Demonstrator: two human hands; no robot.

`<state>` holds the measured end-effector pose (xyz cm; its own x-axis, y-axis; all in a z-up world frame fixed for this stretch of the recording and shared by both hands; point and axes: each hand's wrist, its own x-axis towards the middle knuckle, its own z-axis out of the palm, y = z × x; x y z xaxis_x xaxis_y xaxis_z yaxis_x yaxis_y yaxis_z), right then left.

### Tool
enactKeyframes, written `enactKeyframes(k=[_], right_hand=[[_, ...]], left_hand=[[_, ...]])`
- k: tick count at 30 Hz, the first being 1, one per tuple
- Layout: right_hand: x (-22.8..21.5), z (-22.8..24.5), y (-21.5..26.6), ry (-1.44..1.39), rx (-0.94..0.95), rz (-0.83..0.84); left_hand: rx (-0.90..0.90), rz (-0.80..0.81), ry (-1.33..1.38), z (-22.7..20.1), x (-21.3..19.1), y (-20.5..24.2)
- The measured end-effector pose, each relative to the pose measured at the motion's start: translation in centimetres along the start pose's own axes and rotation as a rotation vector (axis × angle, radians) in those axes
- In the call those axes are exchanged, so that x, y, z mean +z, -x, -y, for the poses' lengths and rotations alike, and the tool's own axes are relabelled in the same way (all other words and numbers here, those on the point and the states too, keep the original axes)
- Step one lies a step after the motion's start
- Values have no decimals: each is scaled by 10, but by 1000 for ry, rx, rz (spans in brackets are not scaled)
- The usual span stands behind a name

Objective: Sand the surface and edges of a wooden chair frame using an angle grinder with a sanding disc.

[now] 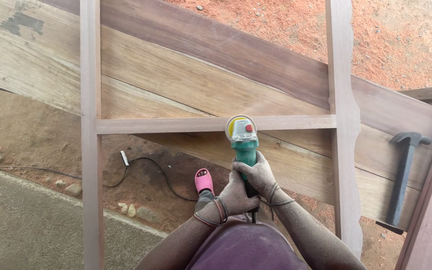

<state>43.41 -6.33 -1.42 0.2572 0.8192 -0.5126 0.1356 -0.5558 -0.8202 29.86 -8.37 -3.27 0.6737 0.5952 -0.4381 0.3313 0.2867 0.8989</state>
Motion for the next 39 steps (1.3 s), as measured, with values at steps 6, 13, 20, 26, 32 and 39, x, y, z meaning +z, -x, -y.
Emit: enactKeyframes(k=[6, 13, 20, 26, 32, 39], right_hand=[[-31, -2, 8, -43, 45, -68], [16, 15, -2, 14, -1, -38], [115, 46, -13, 125, -74, 132], [167, 61, -16, 193, -62, 234], [167, 57, -18, 200, -46, 256], [129, 48, -11, 152, -3, 199]], left_hand=[[149, -45, -52, 4, 25, -18], [24, -57, -63, -12, -27, 14], [190, -257, 143, -1, -98, 67], [107, -394, 159, 18, -129, 93], [101, -415, 114, 19, -128, 92], [56, -288, 164, 7, -103, 75]])
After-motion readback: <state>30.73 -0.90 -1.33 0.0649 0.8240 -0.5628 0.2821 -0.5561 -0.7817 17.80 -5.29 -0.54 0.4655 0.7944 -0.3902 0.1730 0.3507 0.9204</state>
